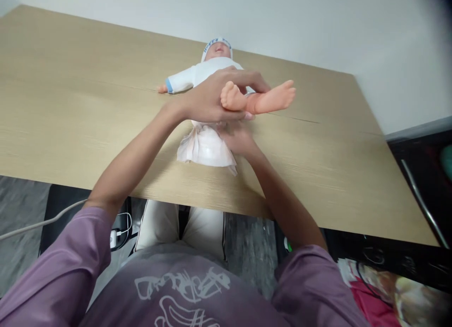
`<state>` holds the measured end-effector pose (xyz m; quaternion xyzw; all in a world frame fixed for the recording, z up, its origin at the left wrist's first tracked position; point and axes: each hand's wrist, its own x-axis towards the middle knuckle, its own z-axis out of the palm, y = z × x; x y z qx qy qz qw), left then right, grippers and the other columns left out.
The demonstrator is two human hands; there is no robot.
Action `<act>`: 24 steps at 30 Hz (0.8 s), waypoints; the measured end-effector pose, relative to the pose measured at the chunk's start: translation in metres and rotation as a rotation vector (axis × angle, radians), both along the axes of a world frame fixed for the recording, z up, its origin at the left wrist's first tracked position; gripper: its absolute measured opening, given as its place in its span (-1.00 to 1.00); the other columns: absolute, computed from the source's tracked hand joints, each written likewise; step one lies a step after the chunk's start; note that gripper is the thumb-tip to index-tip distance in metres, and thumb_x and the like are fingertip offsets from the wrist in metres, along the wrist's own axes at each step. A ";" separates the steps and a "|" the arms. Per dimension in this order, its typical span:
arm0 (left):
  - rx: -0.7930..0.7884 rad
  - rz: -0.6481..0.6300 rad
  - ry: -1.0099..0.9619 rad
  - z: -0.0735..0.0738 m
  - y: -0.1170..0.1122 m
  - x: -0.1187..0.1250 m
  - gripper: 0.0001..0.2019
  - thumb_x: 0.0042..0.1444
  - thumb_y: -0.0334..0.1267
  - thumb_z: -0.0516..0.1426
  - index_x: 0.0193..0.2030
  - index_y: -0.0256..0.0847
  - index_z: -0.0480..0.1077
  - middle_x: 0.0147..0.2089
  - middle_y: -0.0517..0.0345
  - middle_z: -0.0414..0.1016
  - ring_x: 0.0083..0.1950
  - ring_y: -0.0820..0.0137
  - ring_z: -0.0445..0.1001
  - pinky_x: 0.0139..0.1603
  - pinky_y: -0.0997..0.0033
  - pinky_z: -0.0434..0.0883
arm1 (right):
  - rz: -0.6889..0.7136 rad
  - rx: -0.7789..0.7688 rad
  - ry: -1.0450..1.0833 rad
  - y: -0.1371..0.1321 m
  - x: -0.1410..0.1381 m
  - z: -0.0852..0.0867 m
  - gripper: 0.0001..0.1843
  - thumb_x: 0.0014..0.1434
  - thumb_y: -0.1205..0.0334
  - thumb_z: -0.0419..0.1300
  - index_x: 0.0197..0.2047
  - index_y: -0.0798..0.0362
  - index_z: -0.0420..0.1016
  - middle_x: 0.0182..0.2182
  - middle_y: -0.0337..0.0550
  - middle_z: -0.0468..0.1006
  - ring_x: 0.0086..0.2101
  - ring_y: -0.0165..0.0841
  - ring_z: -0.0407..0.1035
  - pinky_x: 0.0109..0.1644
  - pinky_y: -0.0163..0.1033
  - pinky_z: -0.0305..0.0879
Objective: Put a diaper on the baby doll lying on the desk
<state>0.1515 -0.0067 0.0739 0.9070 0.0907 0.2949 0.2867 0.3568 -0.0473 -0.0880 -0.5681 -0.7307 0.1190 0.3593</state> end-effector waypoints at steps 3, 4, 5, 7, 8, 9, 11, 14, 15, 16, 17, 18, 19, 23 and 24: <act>-0.042 0.022 0.016 -0.001 0.003 -0.002 -0.54 0.30 0.02 0.42 0.25 -0.09 0.63 0.27 0.05 0.69 0.34 0.13 0.64 0.39 0.16 0.48 | -0.096 0.121 0.074 -0.031 0.013 0.010 -0.28 0.53 -0.33 0.22 0.44 0.06 0.45 0.32 0.27 0.61 0.35 0.06 0.51 0.47 0.35 0.48; -0.049 0.033 0.019 -0.002 0.005 -0.003 -0.52 0.28 0.05 0.43 0.26 -0.08 0.63 0.27 0.04 0.68 0.34 0.11 0.64 0.38 0.14 0.48 | -0.128 0.182 0.099 -0.036 0.015 0.016 -0.18 0.49 -0.36 0.27 0.50 0.07 0.37 0.39 0.29 0.54 0.40 0.07 0.46 0.50 0.37 0.45; -0.052 0.039 0.016 -0.001 0.007 -0.004 -0.50 0.27 0.08 0.43 0.26 -0.08 0.62 0.27 0.03 0.68 0.33 0.10 0.64 0.38 0.13 0.48 | -0.144 0.239 0.110 -0.039 0.016 0.022 -0.09 0.46 -0.39 0.31 0.56 0.07 0.29 0.45 0.31 0.48 0.45 0.07 0.40 0.54 0.37 0.41; -0.056 0.046 0.011 0.000 0.009 -0.006 -0.48 0.28 0.10 0.43 0.29 -0.07 0.61 0.28 0.02 0.66 0.33 0.11 0.64 0.38 0.12 0.48 | -0.108 0.311 0.097 -0.036 0.014 0.036 0.00 0.46 -0.41 0.32 0.63 0.07 0.16 0.53 0.30 0.38 0.53 0.00 0.31 0.63 0.30 0.31; -0.063 0.054 0.011 0.001 0.010 -0.007 -0.48 0.29 0.10 0.42 0.29 -0.06 0.61 0.28 0.02 0.66 0.33 0.10 0.63 0.38 0.11 0.48 | -0.071 0.328 0.088 -0.032 0.012 0.043 0.01 0.47 -0.40 0.33 0.64 0.08 0.13 0.54 0.29 0.38 0.54 -0.04 0.30 0.66 0.25 0.29; -0.072 0.065 0.015 0.003 0.010 -0.009 -0.48 0.29 0.11 0.42 0.29 -0.06 0.62 0.27 0.02 0.66 0.33 0.09 0.64 0.37 0.09 0.48 | -0.033 0.337 0.088 -0.027 0.010 0.050 -0.01 0.48 -0.39 0.33 0.63 0.09 0.14 0.52 0.29 0.40 0.53 -0.06 0.31 0.66 0.20 0.29; -0.092 0.099 0.023 0.006 0.009 -0.013 -0.48 0.26 0.12 0.43 0.27 -0.05 0.63 0.24 0.01 0.67 0.34 0.03 0.64 0.35 0.05 0.49 | 0.033 0.342 0.105 -0.015 0.007 0.062 -0.12 0.53 -0.35 0.29 0.59 0.09 0.21 0.47 0.25 0.48 0.49 -0.09 0.39 0.62 0.16 0.37; -0.109 0.124 0.006 0.011 0.007 -0.024 -0.47 0.24 0.14 0.43 0.26 -0.03 0.66 0.27 -0.04 0.69 0.33 0.01 0.64 0.33 0.03 0.52 | 0.042 0.319 0.094 -0.003 0.010 0.072 -0.33 0.63 -0.29 0.15 0.53 0.00 0.35 0.43 0.15 0.56 0.44 -0.14 0.46 0.58 0.13 0.43; -0.105 0.131 0.002 0.011 0.008 -0.030 -0.47 0.24 0.14 0.43 0.26 -0.02 0.66 0.29 -0.05 0.69 0.33 0.02 0.64 0.33 0.03 0.53 | 0.037 0.314 0.083 -0.002 0.014 0.073 -0.35 0.64 -0.27 0.14 0.53 0.00 0.38 0.45 0.13 0.56 0.45 -0.15 0.46 0.60 0.14 0.40; -0.092 0.143 0.003 0.010 0.010 -0.037 -0.48 0.25 0.15 0.43 0.25 -0.02 0.67 0.30 -0.06 0.69 0.32 0.03 0.64 0.33 0.03 0.53 | 0.036 0.308 0.070 -0.001 0.019 0.073 -0.35 0.64 -0.26 0.17 0.52 -0.01 0.41 0.46 0.12 0.56 0.46 -0.15 0.45 0.62 0.18 0.38; -0.067 0.157 0.013 0.007 0.013 -0.045 -0.49 0.25 0.15 0.43 0.24 -0.02 0.68 0.30 -0.07 0.70 0.30 0.03 0.64 0.33 0.03 0.53 | 0.040 0.293 0.058 -0.003 0.025 0.072 -0.35 0.62 -0.25 0.21 0.51 0.00 0.44 0.46 0.12 0.56 0.46 -0.13 0.45 0.63 0.22 0.36; -0.030 0.169 0.032 0.003 0.016 -0.054 -0.51 0.25 0.16 0.42 0.20 -0.03 0.69 0.27 -0.08 0.71 0.28 0.04 0.65 0.33 0.02 0.52 | 0.050 0.269 0.047 -0.006 0.031 0.071 -0.35 0.59 -0.25 0.27 0.49 0.00 0.47 0.45 0.12 0.59 0.45 -0.11 0.47 0.63 0.28 0.36; 0.019 0.170 0.065 -0.003 0.021 -0.063 -0.53 0.25 0.18 0.42 0.15 -0.04 0.71 0.22 -0.10 0.73 0.24 0.04 0.65 0.33 0.01 0.51 | 0.066 0.241 0.035 -0.009 0.038 0.069 -0.35 0.56 -0.26 0.31 0.46 0.01 0.51 0.42 0.11 0.62 0.42 -0.08 0.50 0.61 0.32 0.38; 0.255 0.098 0.228 -0.043 0.035 -0.099 -0.54 0.25 0.26 0.38 0.02 -0.07 0.72 0.12 -0.09 0.76 0.19 0.02 0.64 0.37 -0.06 0.44 | 0.256 0.204 -0.029 -0.030 0.063 0.055 -0.37 0.59 -0.34 0.20 0.30 0.02 0.70 0.30 0.11 0.68 0.35 -0.11 0.56 0.57 0.18 0.41; 0.311 0.084 0.252 -0.054 0.037 -0.106 -0.53 0.28 0.25 0.36 0.05 -0.08 0.71 0.14 -0.10 0.76 0.19 0.03 0.62 0.37 -0.07 0.44 | 0.307 0.225 -0.041 -0.034 0.068 0.050 -0.39 0.63 -0.31 0.13 0.26 0.00 0.73 0.29 0.08 0.68 0.35 -0.11 0.56 0.57 0.16 0.42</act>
